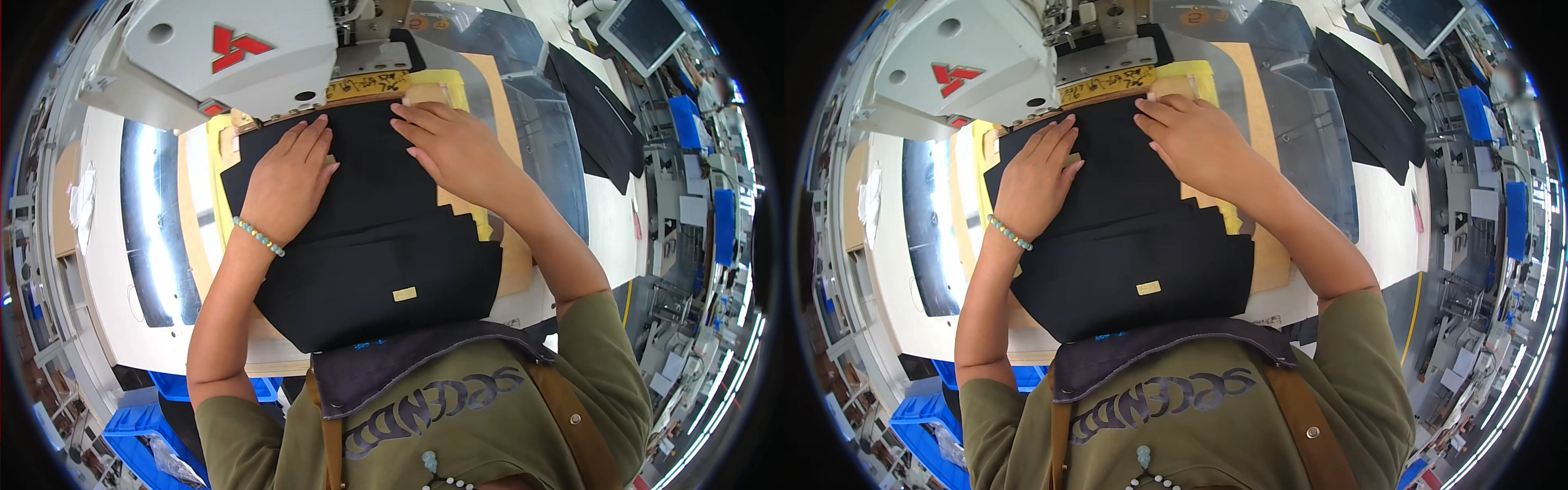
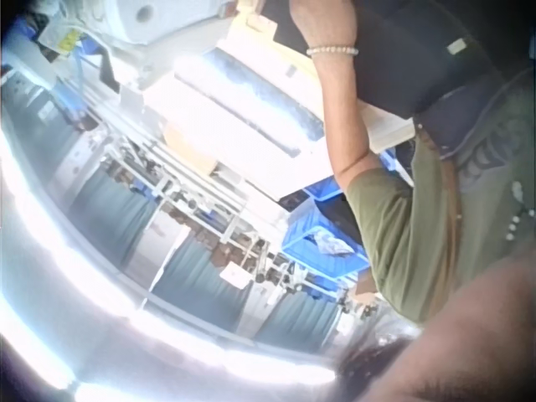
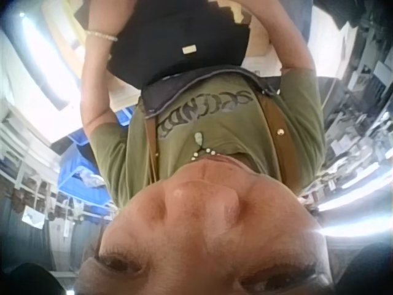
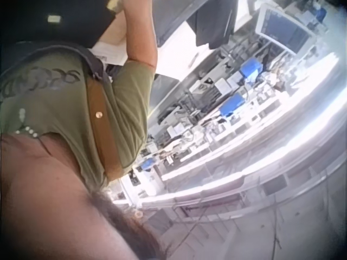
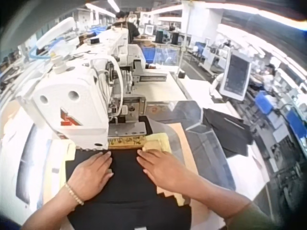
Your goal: The person places fabric panels onto a template and sews them together using an industrial sewing machine.
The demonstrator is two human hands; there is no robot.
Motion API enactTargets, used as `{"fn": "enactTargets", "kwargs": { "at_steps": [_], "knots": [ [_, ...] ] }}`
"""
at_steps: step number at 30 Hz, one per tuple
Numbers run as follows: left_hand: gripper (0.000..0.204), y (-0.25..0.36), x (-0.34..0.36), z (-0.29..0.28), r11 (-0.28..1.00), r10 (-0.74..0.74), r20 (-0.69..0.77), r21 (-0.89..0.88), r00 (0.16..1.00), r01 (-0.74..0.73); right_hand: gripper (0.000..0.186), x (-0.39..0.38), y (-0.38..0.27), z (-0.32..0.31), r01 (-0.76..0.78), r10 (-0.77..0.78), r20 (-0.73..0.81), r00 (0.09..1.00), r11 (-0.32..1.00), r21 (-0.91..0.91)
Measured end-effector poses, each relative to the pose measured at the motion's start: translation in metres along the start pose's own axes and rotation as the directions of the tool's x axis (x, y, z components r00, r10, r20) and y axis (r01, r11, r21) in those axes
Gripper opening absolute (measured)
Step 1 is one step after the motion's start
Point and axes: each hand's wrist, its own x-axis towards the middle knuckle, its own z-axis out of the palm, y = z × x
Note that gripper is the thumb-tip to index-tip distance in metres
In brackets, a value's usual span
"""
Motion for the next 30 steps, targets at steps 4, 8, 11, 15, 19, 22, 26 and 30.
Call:
{"fn": "enactTargets", "kwargs": {
  "at_steps": [4,8,11,15,19,22,26,30],
  "knots": [
    [0.046,-0.004,-0.004,0.0,1.0,0.003,-0.002,0.022,1.0,-0.003,0.038,0.005,-0.005,0.001,-0.008,0.008,0.01,1.0,1.0,0.012],
    [0.046,-0.004,-0.004,-0.001,1.0,0.004,-0.014,0.01,1.0,-0.004,0.037,0.007,-0.006,0.0,-0.016,0.016,0.019,1.0,1.0,0.002],
    [0.045,-0.005,-0.005,-0.001,1.0,0.005,-0.019,0.009,1.0,-0.004,0.036,0.008,-0.007,0.0,-0.017,0.017,0.026,1.0,1.0,-0.008],
    [0.045,-0.005,-0.007,0.002,1.0,0.0,-0.031,-0.001,1.0,0.0,0.037,0.009,-0.006,-0.002,-0.001,0.001,0.044,0.999,1.0,0.012],
    [0.045,-0.007,-0.008,0.001,1.0,-0.004,-0.039,-0.006,0.999,0.004,0.037,0.01,-0.006,-0.004,0.005,-0.006,0.061,0.998,1.0,0.02],
    [0.044,-0.007,-0.01,0.003,1.0,-0.012,-0.048,-0.011,0.999,0.011,0.038,0.012,-0.005,-0.005,0.008,-0.011,0.074,0.997,0.999,0.048],
    [0.044,-0.006,-0.008,0.003,1.0,-0.021,-0.048,-0.008,0.999,0.021,0.037,0.012,-0.002,-0.004,0.024,-0.029,0.069,0.997,0.997,0.074],
    [0.044,-0.004,-0.006,0.005,1.0,-0.019,-0.057,0.018,0.998,0.02,0.036,0.014,-0.001,-0.004,0.036,-0.04,0.052,0.998,0.996,0.079]
  ]
}}
